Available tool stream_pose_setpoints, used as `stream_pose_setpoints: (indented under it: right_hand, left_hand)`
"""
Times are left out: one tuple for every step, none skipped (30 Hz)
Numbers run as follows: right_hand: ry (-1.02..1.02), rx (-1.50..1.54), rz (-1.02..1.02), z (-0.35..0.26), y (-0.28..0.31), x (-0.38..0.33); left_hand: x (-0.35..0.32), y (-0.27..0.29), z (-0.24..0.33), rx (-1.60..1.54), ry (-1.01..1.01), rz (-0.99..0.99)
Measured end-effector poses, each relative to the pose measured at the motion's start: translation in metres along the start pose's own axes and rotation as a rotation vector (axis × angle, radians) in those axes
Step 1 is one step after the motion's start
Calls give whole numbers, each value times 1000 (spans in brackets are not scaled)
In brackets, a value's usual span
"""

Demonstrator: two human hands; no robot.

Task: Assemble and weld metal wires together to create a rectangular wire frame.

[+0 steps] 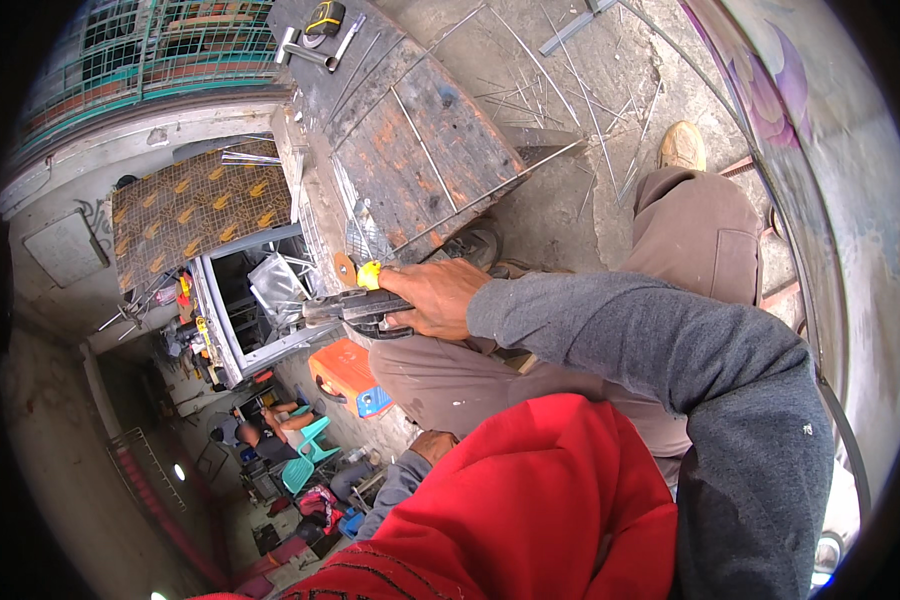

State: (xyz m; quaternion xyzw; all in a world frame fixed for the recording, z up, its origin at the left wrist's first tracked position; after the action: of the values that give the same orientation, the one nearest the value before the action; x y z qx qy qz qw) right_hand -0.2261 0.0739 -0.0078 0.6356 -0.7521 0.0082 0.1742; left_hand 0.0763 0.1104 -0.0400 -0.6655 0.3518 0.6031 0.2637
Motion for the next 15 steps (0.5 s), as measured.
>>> stream_pose_setpoints:
  right_hand:
    - [0,2,-1,0,0,0]
    - [0,2,-1,-1,0,0]
    - [-3,5,-1,-1,1,0]
    - [-6,7,-1,-1,1,0]
    - [-6,7,-1,-1,1,0]
    - [-7,9,2,-1,1,0]
    - [-7,10,4,-1,1,0]
    - [-7,10,4,-1,1,0]
    - [-5,10,6,-1,1,-1]
    - [-3,11,8,-1,1,-1]
    - [-3,11,8,-1,1,0]
    - [-3,8,7,-1,1,0]
    - [-4,6,5,-1,1,0]
    - [-4,6,5,-1,1,0]
    - [-2,8,7,-1,1,-1]
  left_hand:
    - [0,0,0,-5,1,-3]
    - [0,1,0,-10,1,-5]
    - [-1,1,1,-15,1,-8]
    - [-1,1,1,-21,2,-10]
    - [-2,2,1,-26,2,-13]
    - [-2,3,2,-31,3,-16]
    - [-3,3,3,-36,3,-18]
    - [-4,4,3,-41,3,-21]
    - [-5,5,4,-47,4,-24]
    - [-5,5,4,-46,3,-24]
    - [-5,5,4,-48,1,-20]
    - [-5,6,4,-50,-1,-16]
    - [-5,6,4,-51,-3,-11]
    - [-5,6,5,-52,-5,-7]
    - [-5,6,5,-54,-7,-3]
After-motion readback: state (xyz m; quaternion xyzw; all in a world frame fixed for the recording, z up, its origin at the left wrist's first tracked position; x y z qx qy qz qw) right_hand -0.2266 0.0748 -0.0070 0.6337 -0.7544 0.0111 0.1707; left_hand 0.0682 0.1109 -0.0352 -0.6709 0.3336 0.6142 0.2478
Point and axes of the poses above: each hand's wrist, its own x-axis towards the middle knuckle, its own y-axis out of the back of the hand, z = x × y, the point moved 7 cm from there along x, towards the middle knuckle, and after that the axes turned 6 degrees about y, right-handed, at the moved point
